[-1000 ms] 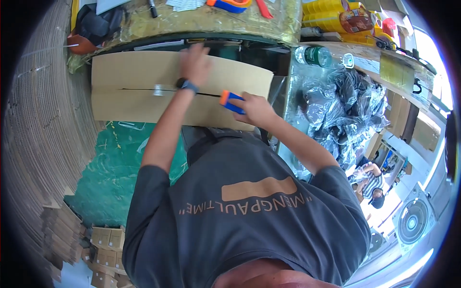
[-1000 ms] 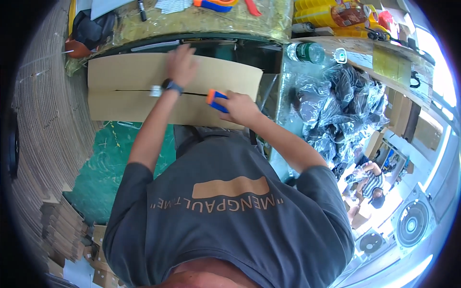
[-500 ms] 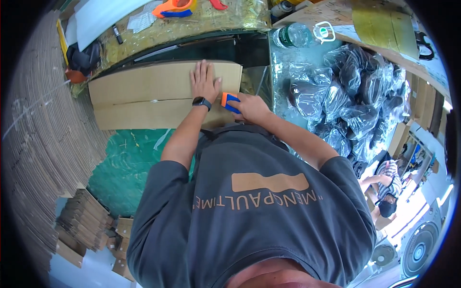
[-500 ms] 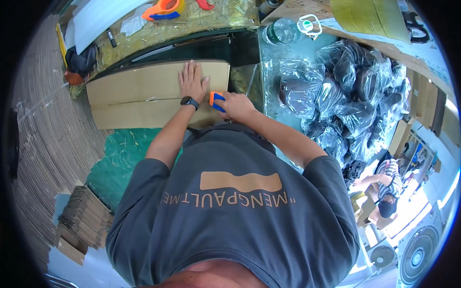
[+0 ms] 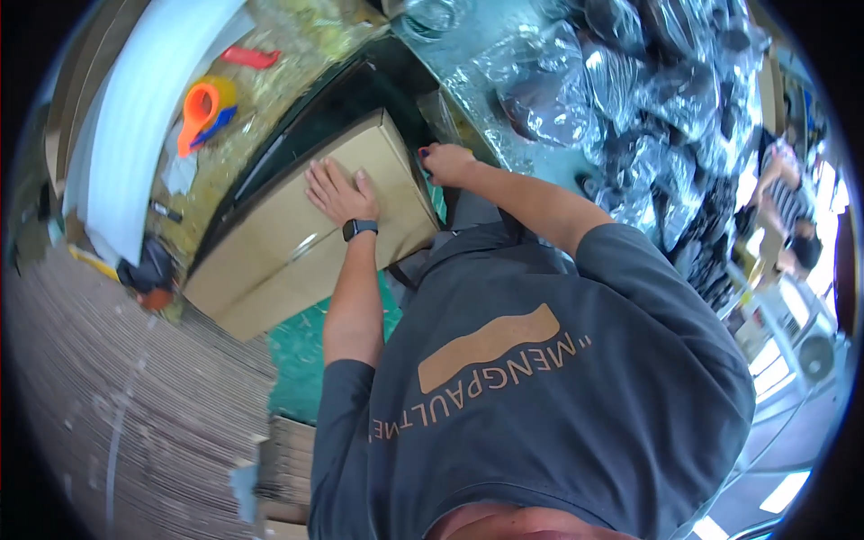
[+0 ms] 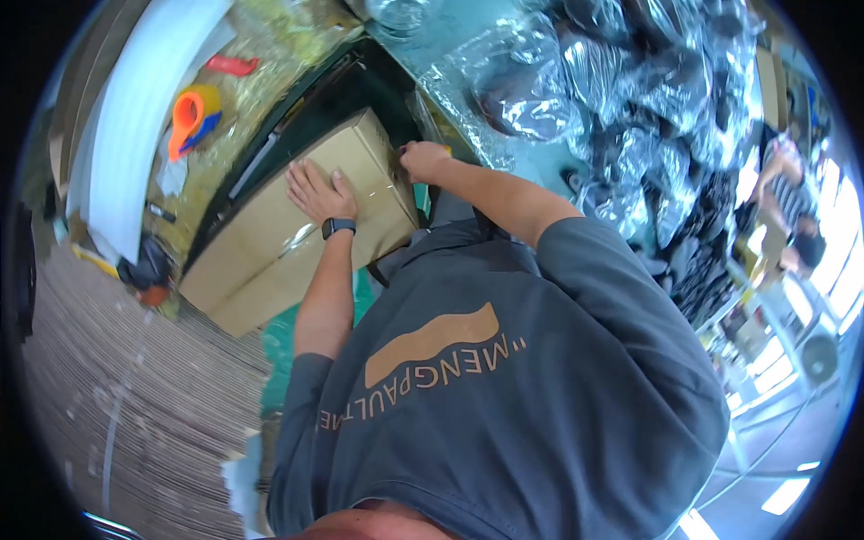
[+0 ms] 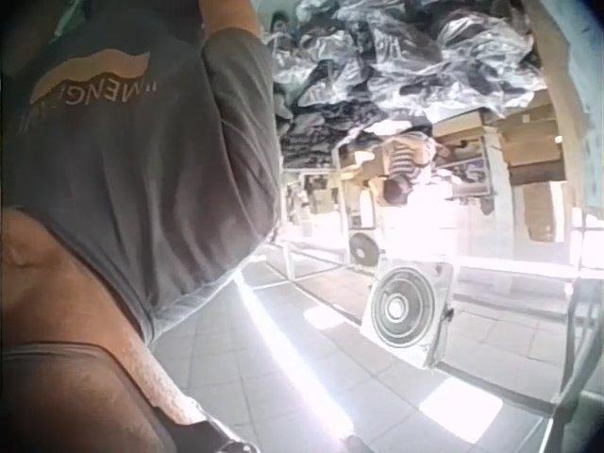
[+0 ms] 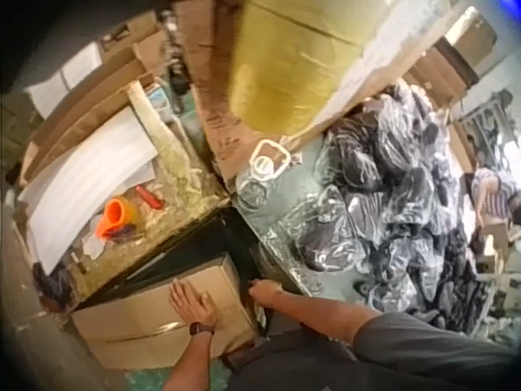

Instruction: The recorder picks up bicycle seats, wraps them in plastic if needed, places them in a cardboard box, seals the box with tape, and applies labels.

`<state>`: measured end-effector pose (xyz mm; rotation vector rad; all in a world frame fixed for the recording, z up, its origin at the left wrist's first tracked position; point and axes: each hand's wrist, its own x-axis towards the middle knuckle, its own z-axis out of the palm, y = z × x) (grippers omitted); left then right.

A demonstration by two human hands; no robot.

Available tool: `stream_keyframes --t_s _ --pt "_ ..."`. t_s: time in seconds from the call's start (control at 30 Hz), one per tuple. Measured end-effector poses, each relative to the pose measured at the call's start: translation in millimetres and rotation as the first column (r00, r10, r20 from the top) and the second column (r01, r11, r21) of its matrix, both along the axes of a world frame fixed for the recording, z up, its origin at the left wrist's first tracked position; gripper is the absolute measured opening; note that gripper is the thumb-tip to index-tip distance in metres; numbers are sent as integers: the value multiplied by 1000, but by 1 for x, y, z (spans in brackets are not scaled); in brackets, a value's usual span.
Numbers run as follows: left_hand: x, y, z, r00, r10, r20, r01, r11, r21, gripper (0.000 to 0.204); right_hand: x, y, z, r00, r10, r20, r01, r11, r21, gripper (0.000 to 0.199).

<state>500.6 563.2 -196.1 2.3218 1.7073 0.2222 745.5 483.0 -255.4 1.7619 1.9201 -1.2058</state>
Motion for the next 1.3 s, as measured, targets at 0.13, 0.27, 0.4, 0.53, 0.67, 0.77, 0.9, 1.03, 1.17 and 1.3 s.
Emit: stream_keyframes --t_s 0.13,0.27,0.4,0.53,0.67,0.77,0.9,1.03,1.17,1.3 --pt "-35 -10 4 993 65 -94 -61 997 45 77 -23 -6 -63 669 -702 -243 634 710 -307 53" --pt "10 2 1 999 21 -48 -19 999 44 78 4 -41 -203 -367 -930 -33 755 -277 -594 53" --pt "-12 -5 -9 997 33 -75 -29 998 58 78 -16 -46 -256 -787 -616 -34 421 -497 -759 35" --pt "0 -4 -17 999 16 -48 -13 998 55 79 9 -33 -267 -635 -750 183 426 -538 -728 31" --pt "1 -5 -15 999 31 -38 -30 999 33 79 14 -29 -216 -529 -811 250 322 -465 -825 33" --pt "-2 -5 -13 998 40 -48 -39 999 19 80 20 -30 -136 -559 -765 319 161 -477 -864 27" --pt "-27 -2 6 996 67 -56 -63 996 61 78 28 -9 89 -402 -858 321 18 -358 -934 54" --pt "-23 3 13 1000 19 5 -18 1000 -20 71 14 -29 152 -364 -892 267 -45 -269 -962 60" --pt "-102 2 22 959 38 281 -36 999 -10 68 -50 3 154 -381 -890 249 -182 -192 -964 56" --pt "-215 -8 7 866 496 68 -500 854 143 81 -154 48 133 -46 -934 -354 430 301 -851 59"
